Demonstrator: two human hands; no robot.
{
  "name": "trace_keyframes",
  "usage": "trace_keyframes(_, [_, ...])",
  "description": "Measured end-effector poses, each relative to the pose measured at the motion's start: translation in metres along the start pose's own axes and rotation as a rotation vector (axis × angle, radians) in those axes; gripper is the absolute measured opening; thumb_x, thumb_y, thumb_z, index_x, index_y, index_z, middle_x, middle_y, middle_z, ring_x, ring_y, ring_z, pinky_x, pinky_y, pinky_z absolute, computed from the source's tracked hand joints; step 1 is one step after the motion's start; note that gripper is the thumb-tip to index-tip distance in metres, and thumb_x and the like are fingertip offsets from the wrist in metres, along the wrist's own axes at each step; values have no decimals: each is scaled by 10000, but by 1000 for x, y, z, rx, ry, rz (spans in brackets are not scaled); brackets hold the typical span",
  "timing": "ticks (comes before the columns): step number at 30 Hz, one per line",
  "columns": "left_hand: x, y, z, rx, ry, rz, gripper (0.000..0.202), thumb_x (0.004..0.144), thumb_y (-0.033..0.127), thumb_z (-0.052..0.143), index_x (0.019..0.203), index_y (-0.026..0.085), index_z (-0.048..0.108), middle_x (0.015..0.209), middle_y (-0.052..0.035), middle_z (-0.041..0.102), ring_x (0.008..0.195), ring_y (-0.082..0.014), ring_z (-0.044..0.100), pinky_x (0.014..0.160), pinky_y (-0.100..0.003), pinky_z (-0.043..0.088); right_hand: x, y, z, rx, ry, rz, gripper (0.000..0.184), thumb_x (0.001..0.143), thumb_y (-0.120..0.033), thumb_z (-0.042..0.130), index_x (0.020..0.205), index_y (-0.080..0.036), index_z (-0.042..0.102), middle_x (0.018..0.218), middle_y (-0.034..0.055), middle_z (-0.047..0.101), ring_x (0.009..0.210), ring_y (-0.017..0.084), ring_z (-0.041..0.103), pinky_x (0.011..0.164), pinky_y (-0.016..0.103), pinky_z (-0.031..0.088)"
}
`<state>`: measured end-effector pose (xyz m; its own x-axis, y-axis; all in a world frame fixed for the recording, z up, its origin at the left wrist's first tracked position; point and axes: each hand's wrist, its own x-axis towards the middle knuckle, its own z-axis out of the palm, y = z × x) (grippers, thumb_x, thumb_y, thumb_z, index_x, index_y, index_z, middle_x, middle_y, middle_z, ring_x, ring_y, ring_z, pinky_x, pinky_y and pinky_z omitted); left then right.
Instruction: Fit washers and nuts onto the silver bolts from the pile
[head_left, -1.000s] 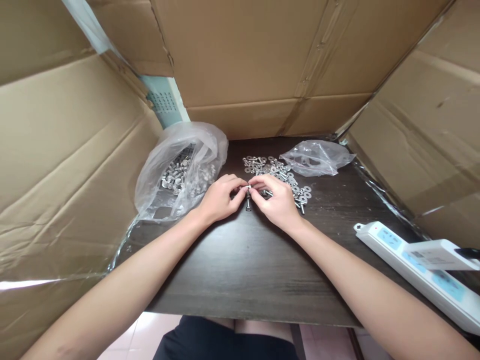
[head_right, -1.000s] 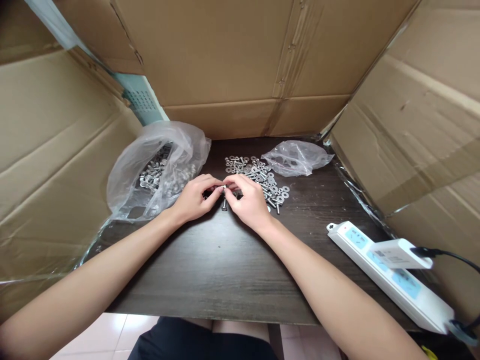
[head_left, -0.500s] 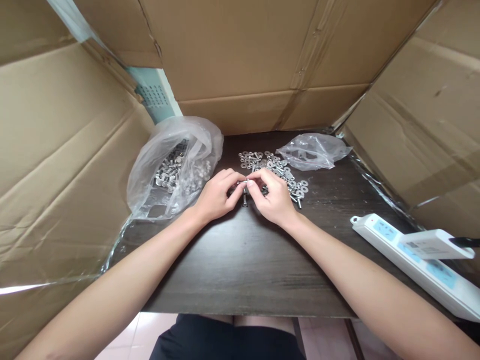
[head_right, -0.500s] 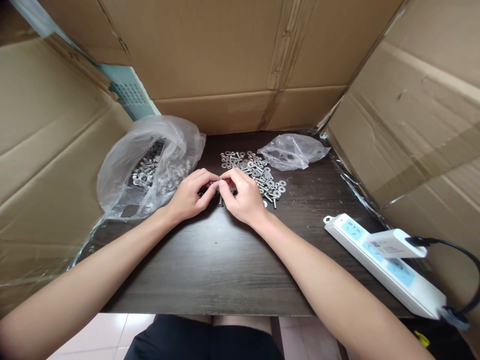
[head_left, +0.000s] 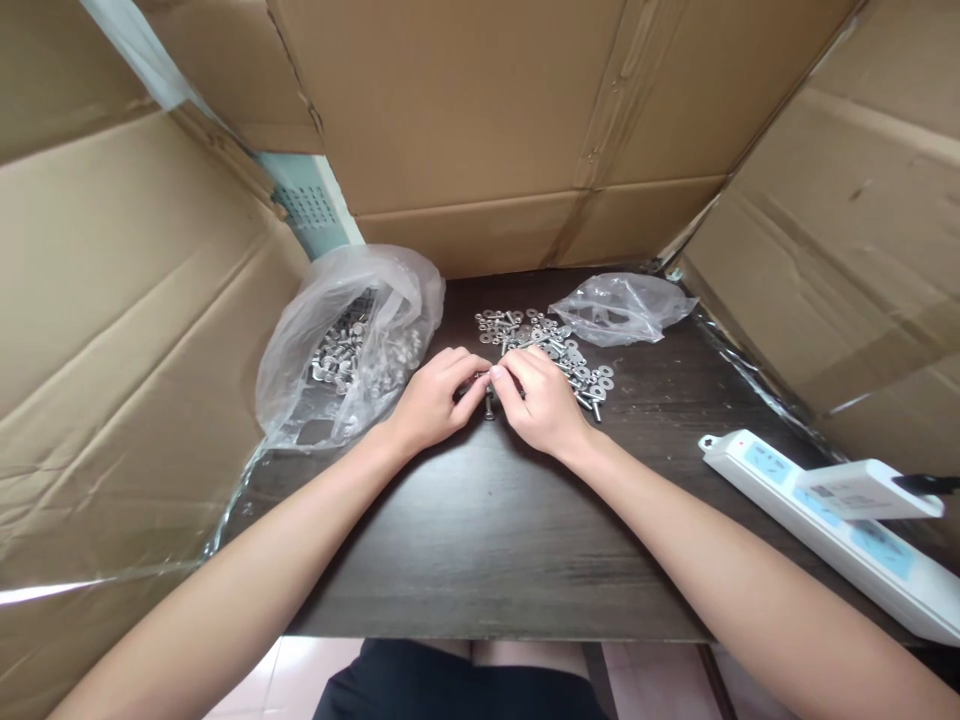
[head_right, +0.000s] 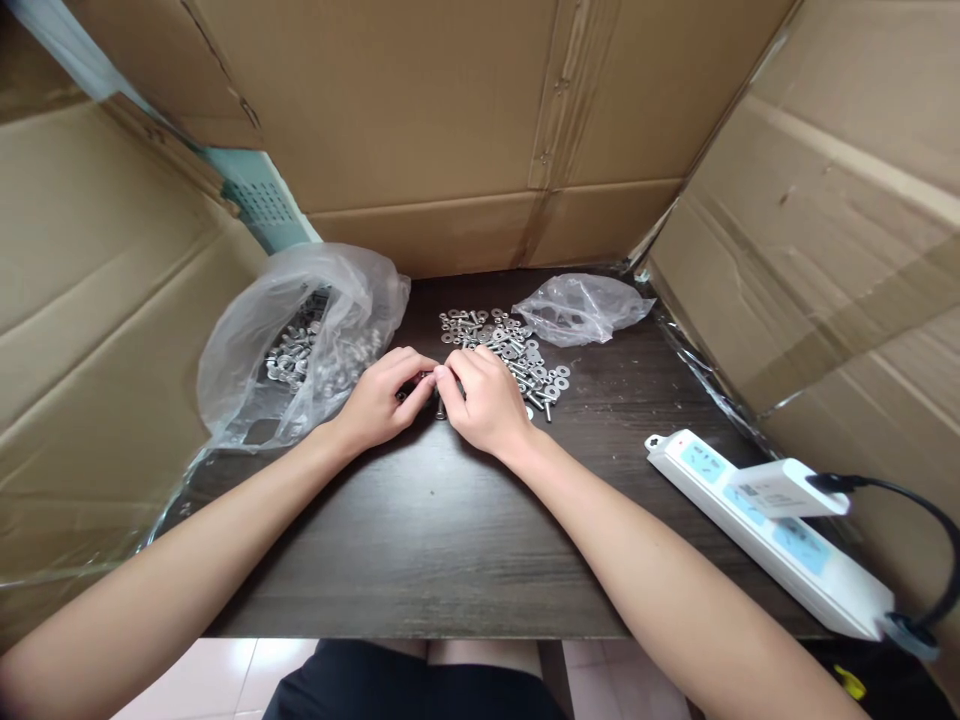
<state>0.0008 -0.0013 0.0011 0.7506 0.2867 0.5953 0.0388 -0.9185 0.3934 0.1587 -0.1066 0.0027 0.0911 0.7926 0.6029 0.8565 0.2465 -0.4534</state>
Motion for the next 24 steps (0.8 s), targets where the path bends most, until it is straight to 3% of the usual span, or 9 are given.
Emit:
trace_keyframes(4, [0,0,-1,40,-19,29,217,1073,273,482,968,168,640,844,-55,625,799,-208,539,755,-346,449,1,1,0,-25,-23,-3,388,1085,-307,378,703,-237,360,675,33,532,685,196,431,712,366,358])
trace_keyframes(9, [0,1,-3,91,-29,94,246,1083,288,455,977,164,638,860,-71,634,790,-214,531,745,-350,456,0,5,0,6,-30,-11,517,1118,-380,351,631,-224,430,591,12,528,627,181,434,700,356,339])
trace_keyframes(14, [0,2,-3,120,-88,62,263,1082,308,450,951,179,638,877,-77,640,802,-217,549,751,-354,462,-1,8,2,10,-6,8,606,1116,-422,371,553,-216,461,507,6,498,577,176,428,682,362,323])
trace_keyframes(21, [-1,-1,-2,9,-47,13,194,1059,266,491,1051,175,662,950,-80,682,873,-222,599,807,-358,500,-2,2,-3,-43,-61,-2,392,1006,-315,470,631,-219,405,601,16,523,635,185,443,688,367,320])
trace_keyframes(24, [-1,-1,-2,-14,-26,32,198,1065,271,489,1054,173,661,943,-79,682,867,-218,598,800,-353,496,-2,3,-2,-46,-42,-27,393,1007,-302,461,630,-221,388,585,13,514,640,189,431,691,373,314])
